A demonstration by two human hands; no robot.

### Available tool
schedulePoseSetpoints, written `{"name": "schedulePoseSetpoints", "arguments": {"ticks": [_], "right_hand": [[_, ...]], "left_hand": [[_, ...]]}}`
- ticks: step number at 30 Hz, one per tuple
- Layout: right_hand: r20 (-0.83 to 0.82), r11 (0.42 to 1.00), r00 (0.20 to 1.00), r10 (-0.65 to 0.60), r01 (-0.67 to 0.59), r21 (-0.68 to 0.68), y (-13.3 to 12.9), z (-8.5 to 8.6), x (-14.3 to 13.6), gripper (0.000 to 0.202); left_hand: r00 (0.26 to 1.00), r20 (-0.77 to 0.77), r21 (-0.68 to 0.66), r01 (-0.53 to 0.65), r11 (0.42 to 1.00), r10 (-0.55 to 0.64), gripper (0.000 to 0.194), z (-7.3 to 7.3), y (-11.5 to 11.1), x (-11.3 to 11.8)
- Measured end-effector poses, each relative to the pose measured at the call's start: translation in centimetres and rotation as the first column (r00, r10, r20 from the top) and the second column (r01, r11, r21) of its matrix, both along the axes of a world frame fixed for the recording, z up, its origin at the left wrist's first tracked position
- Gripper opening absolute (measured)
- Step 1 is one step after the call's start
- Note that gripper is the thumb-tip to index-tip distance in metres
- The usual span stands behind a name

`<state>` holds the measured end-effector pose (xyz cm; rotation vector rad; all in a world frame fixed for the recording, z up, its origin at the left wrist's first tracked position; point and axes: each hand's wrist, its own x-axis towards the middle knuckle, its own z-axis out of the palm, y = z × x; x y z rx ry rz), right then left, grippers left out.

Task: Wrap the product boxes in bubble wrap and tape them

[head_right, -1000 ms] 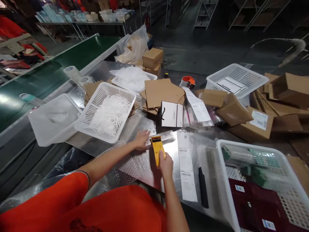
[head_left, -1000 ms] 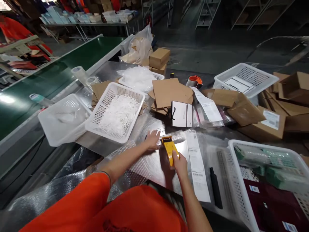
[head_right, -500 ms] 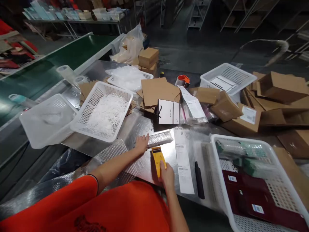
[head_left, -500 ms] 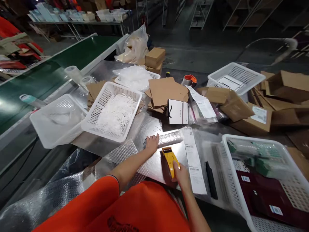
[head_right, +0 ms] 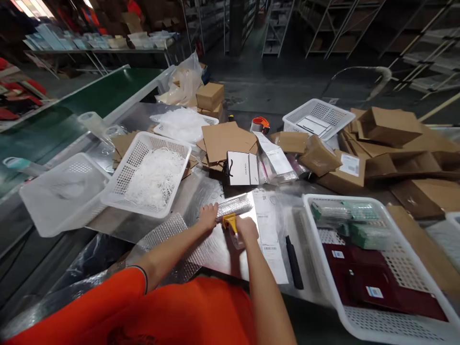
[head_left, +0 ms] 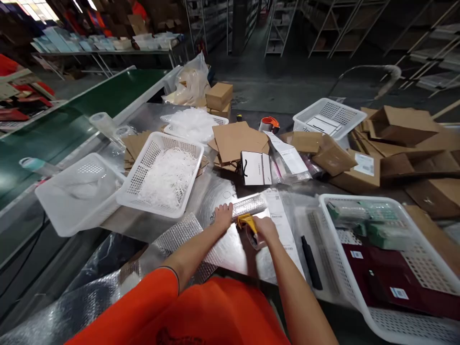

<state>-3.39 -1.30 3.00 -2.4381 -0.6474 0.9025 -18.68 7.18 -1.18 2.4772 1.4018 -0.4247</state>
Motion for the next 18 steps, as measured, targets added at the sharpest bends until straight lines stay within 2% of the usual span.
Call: {"name": "schedulePoseSetpoints", "arguments": {"ticks": [3,8,11,15,18], "right_hand": [[-0.035,0.988,0.999,0.036,-0.041,-0.152,0.5,1.9,-0.4,0.025],[-0.084,0.964,0.992,0.098,-0.115,-0.239,0.8,4.8,-0.7,0.033],[-0.109,0.951,0.986,0.127,-0.153,-0.268,1.1,5.3,-0.6,0.034],[-0.125,0.938,0.981,0.152,-0.182,-0.296,1.7,5.4,-0.1,0.035],[-0.133,0.927,0.974,0.186,-0.219,-0.305,1.7,5.3,0.3,0.033]], "left_hand": [[1.0,0.001,-0.002,-0.006,1.0,0.006,0.081,0.2,-0.1,0.1],[1.0,-0.016,-0.028,0.011,1.0,-0.012,0.091,1.3,-0.3,0.2],[1.0,-0.024,-0.033,-0.003,0.999,0.002,0.091,1.5,-0.4,0.2],[1.0,-0.029,-0.038,-0.007,0.999,0.006,0.086,1.5,-0.4,0.3],[0.999,-0.044,-0.058,-0.008,0.998,0.006,0.089,1.8,-0.5,0.4]]}}
